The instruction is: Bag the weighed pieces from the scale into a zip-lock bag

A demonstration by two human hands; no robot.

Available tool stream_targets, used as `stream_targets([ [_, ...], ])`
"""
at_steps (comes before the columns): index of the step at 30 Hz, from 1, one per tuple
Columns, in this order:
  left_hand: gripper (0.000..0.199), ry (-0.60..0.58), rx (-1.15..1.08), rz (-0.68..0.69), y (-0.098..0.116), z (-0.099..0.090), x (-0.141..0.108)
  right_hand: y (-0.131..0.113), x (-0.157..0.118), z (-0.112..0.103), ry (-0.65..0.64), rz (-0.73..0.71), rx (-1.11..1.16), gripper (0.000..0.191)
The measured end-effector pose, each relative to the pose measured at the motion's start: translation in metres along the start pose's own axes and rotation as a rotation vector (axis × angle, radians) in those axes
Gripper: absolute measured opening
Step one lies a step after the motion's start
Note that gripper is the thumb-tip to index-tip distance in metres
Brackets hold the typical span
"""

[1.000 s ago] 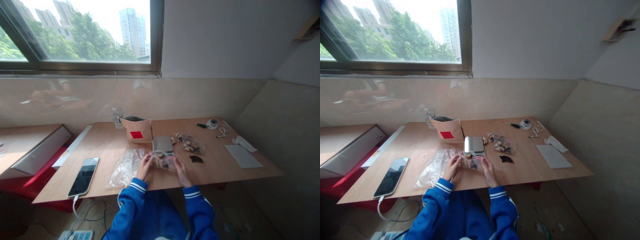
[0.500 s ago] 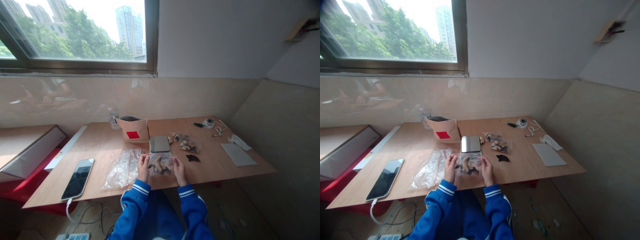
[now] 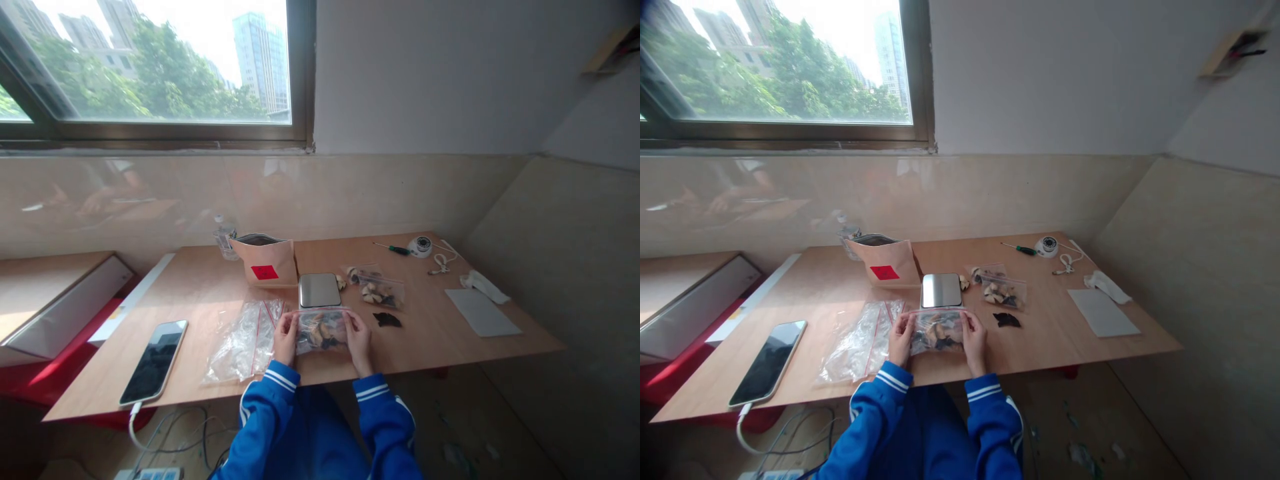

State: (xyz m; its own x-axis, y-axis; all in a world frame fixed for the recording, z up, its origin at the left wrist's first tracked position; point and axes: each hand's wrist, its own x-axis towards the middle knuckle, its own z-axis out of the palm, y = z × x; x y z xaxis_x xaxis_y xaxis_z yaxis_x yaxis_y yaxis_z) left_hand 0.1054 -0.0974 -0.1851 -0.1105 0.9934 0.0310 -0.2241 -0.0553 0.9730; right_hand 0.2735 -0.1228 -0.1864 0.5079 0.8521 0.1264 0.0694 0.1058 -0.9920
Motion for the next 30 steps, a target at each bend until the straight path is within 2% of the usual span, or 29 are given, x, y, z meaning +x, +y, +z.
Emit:
stream_targets([
  [3, 0.033, -0.024, 0.02, -0.016, 0.007, 0.002, -0.004, -0.003, -0.002, -0.002, 0.026, 0.009, 0.0, 0.044],
  [9, 0.023, -0.034, 0.102, 0.133, 0.041, 0.007, -0.009, -0.016, -0.006, -0.004, 0.022, 0.011, 0.059, 0.041],
  [11, 0.025, -0.006, 0.09, 0.125, 0.039, 0.005, -0.008, -0.016, -0.006, -0.003, 0.016, 0.009, 0.081, 0.041],
  [16, 0.03, 0.151, 0.079, 0.081, 0.011, -0.004, -0.006, -0.006, -0.008, 0.0, -0.007, 0.002, 0.077, 0.041],
  [19, 0.032, 0.148, 0.06, 0.056, 0.003, -0.007, -0.006, -0.003, -0.009, 0.001, 0.006, -0.018, 0.073, 0.038],
  [30, 0.035, 0.17, 0.086, 0.051, 0.0, -0.007, -0.005, -0.002, -0.01, 0.0, 0.05, -0.025, 0.074, 0.04],
])
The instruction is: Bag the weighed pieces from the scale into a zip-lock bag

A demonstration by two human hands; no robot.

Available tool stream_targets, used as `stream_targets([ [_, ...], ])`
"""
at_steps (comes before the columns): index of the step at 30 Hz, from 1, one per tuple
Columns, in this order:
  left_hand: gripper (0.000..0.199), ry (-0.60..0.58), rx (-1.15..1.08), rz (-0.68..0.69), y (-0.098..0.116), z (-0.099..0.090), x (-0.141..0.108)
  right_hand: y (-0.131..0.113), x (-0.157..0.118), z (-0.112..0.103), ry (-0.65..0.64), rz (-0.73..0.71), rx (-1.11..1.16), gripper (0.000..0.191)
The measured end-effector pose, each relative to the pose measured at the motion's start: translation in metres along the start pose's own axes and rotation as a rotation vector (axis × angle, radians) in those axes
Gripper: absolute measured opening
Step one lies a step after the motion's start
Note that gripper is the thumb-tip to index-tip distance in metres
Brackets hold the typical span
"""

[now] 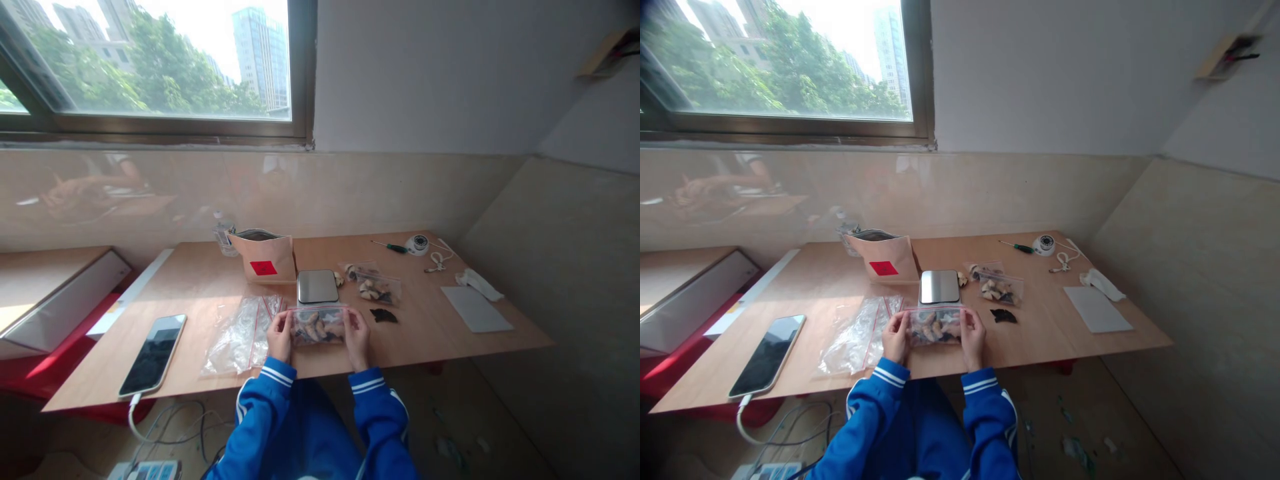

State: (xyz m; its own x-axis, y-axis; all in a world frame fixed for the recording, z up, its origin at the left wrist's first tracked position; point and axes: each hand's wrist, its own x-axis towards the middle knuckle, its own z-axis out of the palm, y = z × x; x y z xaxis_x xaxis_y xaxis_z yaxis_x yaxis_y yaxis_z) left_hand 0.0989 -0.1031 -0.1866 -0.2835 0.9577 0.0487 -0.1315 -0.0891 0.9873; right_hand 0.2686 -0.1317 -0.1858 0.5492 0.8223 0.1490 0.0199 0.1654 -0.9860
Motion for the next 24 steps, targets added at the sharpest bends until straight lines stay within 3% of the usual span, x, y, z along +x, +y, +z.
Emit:
stream_targets([
  [15, 0.031, -0.116, -0.041, -0.018, 0.006, 0.003, -0.002, 0.002, 0.003, -0.004, 0.031, 0.025, 0.03, 0.032],
  [24, 0.031, -0.182, 0.014, -0.038, 0.013, 0.004, -0.002, 0.002, 0.004, -0.003, -0.028, 0.062, 0.067, 0.033],
])
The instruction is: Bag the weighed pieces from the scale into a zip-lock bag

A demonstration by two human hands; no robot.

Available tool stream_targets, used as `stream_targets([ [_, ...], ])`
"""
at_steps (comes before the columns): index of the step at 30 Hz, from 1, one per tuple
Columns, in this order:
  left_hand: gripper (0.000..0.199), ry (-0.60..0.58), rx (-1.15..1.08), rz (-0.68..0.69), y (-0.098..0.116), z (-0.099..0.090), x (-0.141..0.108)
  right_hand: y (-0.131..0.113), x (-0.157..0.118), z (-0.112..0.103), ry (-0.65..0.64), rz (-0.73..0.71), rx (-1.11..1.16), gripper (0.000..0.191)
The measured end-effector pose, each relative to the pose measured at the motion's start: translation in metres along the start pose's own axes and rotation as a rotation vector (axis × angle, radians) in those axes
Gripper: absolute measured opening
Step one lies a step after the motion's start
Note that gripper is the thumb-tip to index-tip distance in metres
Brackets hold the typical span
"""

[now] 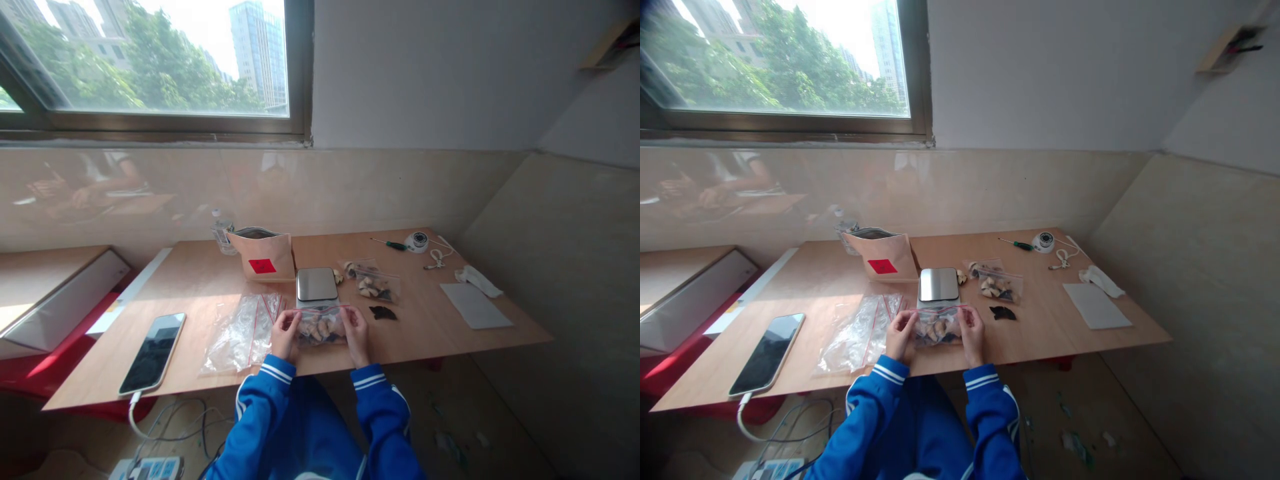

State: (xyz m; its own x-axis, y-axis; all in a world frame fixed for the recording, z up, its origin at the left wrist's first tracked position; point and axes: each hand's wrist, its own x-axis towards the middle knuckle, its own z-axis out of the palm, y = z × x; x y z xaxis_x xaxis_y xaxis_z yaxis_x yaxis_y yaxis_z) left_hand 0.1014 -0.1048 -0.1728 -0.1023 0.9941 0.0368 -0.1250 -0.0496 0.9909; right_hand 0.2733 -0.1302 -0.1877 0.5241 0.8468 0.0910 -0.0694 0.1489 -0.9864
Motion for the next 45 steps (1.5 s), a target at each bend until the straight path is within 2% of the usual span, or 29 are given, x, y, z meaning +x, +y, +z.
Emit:
stream_targets([
  [8, 0.03, -0.019, 0.012, 0.016, -0.005, -0.003, 0.003, 0.005, 0.001, -0.001, 0.045, -0.008, -0.024, 0.037],
  [20, 0.028, -0.036, 0.038, 0.028, -0.01, -0.006, 0.003, 0.002, 0.0, -0.001, 0.001, -0.025, -0.051, 0.037],
  [25, 0.031, -0.096, 0.031, -0.005, -0.01, -0.004, 0.003, -0.004, 0.0, -0.003, -0.091, 0.002, -0.014, 0.037],
  [29, 0.031, -0.096, 0.016, -0.016, -0.011, -0.004, 0.003, -0.005, 0.001, -0.004, -0.153, -0.011, -0.052, 0.036],
  [35, 0.032, -0.09, 0.004, -0.015, -0.01, -0.005, 0.004, 0.004, 0.002, -0.006, -0.114, -0.08, -0.092, 0.035],
  [41, 0.036, -0.056, -0.012, -0.012, -0.009, -0.005, 0.004, 0.009, 0.003, -0.006, -0.089, -0.155, -0.251, 0.036],
  [45, 0.036, -0.085, -0.02, -0.01, -0.009, -0.004, 0.004, 0.006, 0.002, -0.004, -0.065, -0.161, -0.211, 0.036],
])
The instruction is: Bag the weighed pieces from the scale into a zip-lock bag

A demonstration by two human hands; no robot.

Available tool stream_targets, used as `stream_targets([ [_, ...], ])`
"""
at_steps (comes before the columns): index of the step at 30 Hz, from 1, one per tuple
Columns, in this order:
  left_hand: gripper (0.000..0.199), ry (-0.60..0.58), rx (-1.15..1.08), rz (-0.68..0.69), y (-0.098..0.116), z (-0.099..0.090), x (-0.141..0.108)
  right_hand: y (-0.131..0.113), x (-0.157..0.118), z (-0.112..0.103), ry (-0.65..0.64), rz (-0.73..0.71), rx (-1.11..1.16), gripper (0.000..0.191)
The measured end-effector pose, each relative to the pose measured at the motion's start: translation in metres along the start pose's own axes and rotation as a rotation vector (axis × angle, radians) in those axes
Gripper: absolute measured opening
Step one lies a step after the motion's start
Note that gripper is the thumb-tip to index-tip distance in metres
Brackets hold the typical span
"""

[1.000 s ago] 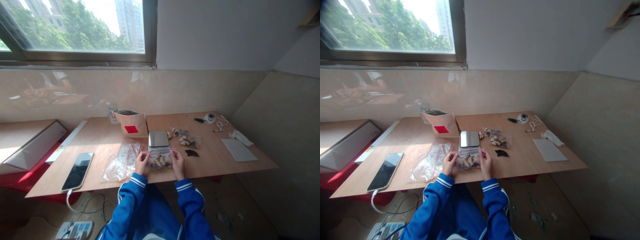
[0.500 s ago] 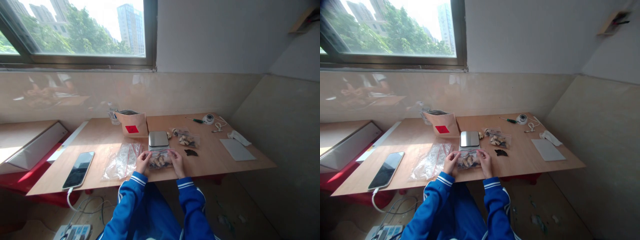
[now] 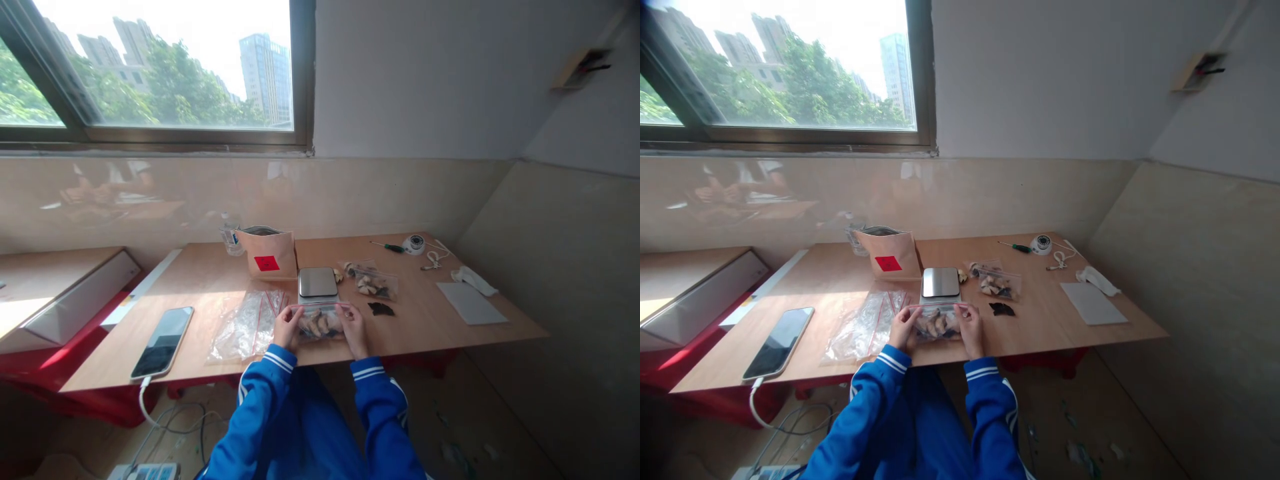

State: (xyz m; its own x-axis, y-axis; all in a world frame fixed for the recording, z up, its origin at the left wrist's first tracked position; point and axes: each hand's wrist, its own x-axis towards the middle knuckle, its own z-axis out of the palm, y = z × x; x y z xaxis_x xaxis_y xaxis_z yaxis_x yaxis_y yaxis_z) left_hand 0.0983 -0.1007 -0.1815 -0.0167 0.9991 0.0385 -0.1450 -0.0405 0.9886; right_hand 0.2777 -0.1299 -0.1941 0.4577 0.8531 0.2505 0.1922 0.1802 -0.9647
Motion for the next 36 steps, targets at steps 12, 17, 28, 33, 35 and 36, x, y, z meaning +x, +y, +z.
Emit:
stream_targets([
  [12, 0.035, -0.116, 0.028, 0.018, 0.002, 0.003, -0.002, -0.002, 0.0, 0.004, -0.137, 0.046, 0.183, 0.034],
  [17, 0.032, -0.131, 0.032, 0.039, 0.005, 0.004, -0.003, -0.008, 0.0, 0.002, -0.132, 0.056, 0.224, 0.032],
  [28, 0.03, -0.09, 0.031, 0.059, 0.006, 0.004, -0.005, -0.037, 0.009, -0.011, -0.156, -0.184, -0.185, 0.041],
  [33, 0.028, -0.126, 0.033, 0.078, 0.007, 0.004, -0.007, -0.086, 0.02, 0.0, -0.596, -0.388, -0.603, 0.016],
  [35, 0.027, -0.126, 0.036, 0.092, 0.005, 0.003, -0.007, -0.097, 0.022, 0.008, -0.709, -0.38, -0.683, 0.014],
  [36, 0.027, -0.122, 0.037, 0.098, 0.004, 0.003, -0.006, -0.101, 0.023, 0.011, -0.736, -0.37, -0.714, 0.015],
])
